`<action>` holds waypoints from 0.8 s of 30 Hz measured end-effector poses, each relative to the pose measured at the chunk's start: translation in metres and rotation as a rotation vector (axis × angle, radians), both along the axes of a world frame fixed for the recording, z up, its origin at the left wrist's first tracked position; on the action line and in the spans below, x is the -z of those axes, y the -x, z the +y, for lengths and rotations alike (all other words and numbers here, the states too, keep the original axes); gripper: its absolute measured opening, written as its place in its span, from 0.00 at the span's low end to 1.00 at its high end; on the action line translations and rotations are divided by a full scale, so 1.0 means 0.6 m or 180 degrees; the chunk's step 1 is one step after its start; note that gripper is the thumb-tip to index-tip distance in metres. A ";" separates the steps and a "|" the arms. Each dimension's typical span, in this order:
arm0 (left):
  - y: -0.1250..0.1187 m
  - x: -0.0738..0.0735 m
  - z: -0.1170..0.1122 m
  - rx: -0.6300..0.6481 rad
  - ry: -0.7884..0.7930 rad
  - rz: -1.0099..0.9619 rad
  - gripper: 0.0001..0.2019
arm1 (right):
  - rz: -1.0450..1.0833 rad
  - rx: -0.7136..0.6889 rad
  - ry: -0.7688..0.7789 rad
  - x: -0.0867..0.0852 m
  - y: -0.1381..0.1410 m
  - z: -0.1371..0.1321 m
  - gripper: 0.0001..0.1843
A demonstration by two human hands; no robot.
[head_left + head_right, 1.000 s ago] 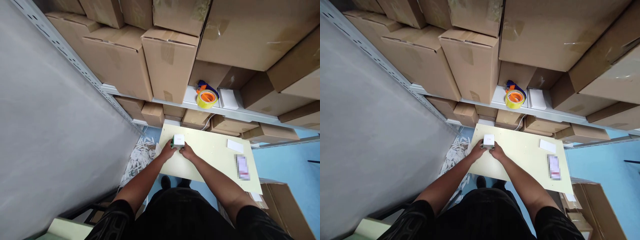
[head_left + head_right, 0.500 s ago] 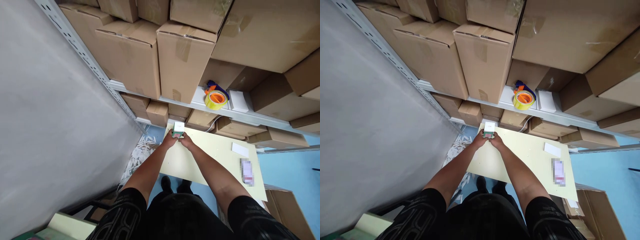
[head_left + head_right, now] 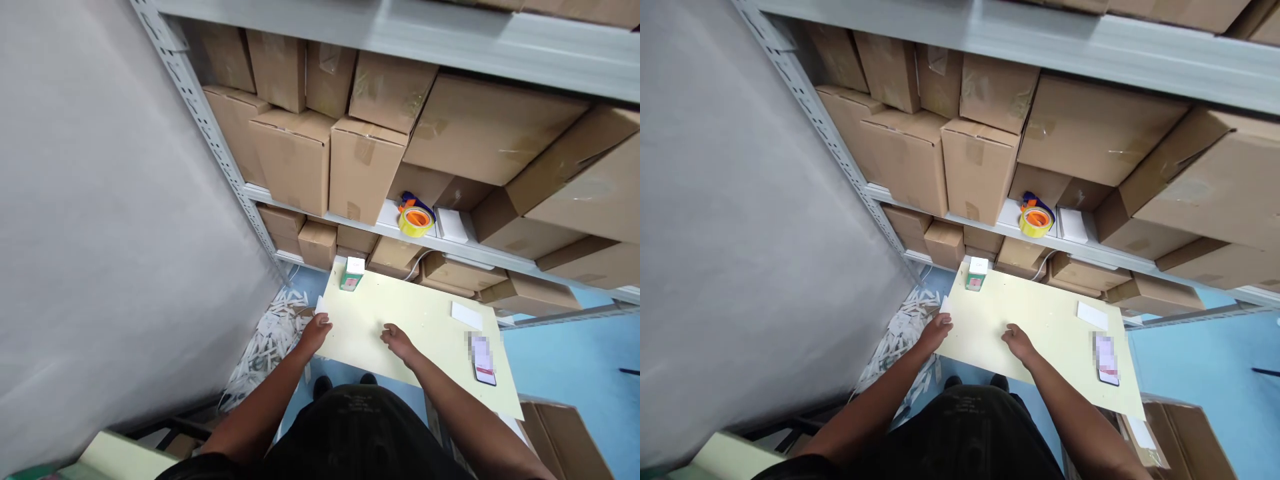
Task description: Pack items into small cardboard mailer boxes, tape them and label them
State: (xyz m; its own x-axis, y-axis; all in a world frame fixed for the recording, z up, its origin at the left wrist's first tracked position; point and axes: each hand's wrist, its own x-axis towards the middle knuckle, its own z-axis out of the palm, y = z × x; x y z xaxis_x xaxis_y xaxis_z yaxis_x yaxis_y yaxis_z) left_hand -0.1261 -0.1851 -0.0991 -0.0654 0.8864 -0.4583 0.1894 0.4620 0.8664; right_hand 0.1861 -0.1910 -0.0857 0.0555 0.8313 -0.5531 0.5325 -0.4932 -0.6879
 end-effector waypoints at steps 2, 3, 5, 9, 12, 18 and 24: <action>-0.001 -0.007 -0.040 -0.0105 -0.0002 0.0018 0.19 | 0.0233 0.0067 0.0055 0.000 -0.023 -0.015 0.25; -0.004 -0.011 -0.058 -0.0153 0.0000 0.0027 0.19 | 0.0369 0.0116 0.0091 0.001 -0.034 -0.019 0.25; -0.017 -0.019 -0.086 -0.0250 -0.0012 0.0038 0.19 | 0.0599 0.0188 0.0123 0.004 -0.054 -0.018 0.24; -0.063 -0.041 -0.123 -0.0565 -0.0080 0.0036 0.21 | 0.0783 0.0020 0.0048 0.000 -0.088 0.002 0.23; -0.109 -0.059 -0.139 -0.0758 -0.0119 0.0056 0.22 | 0.0855 -0.0208 0.0002 -0.004 -0.113 0.016 0.23; -0.186 -0.077 -0.160 -0.0878 -0.0216 0.0117 0.22 | 0.0574 -0.0757 -0.0671 -0.037 -0.169 0.037 0.17; -0.216 -0.087 -0.162 -0.0778 -0.0350 0.0210 0.20 | -0.0603 -0.0967 -0.3143 -0.248 -0.183 0.174 0.16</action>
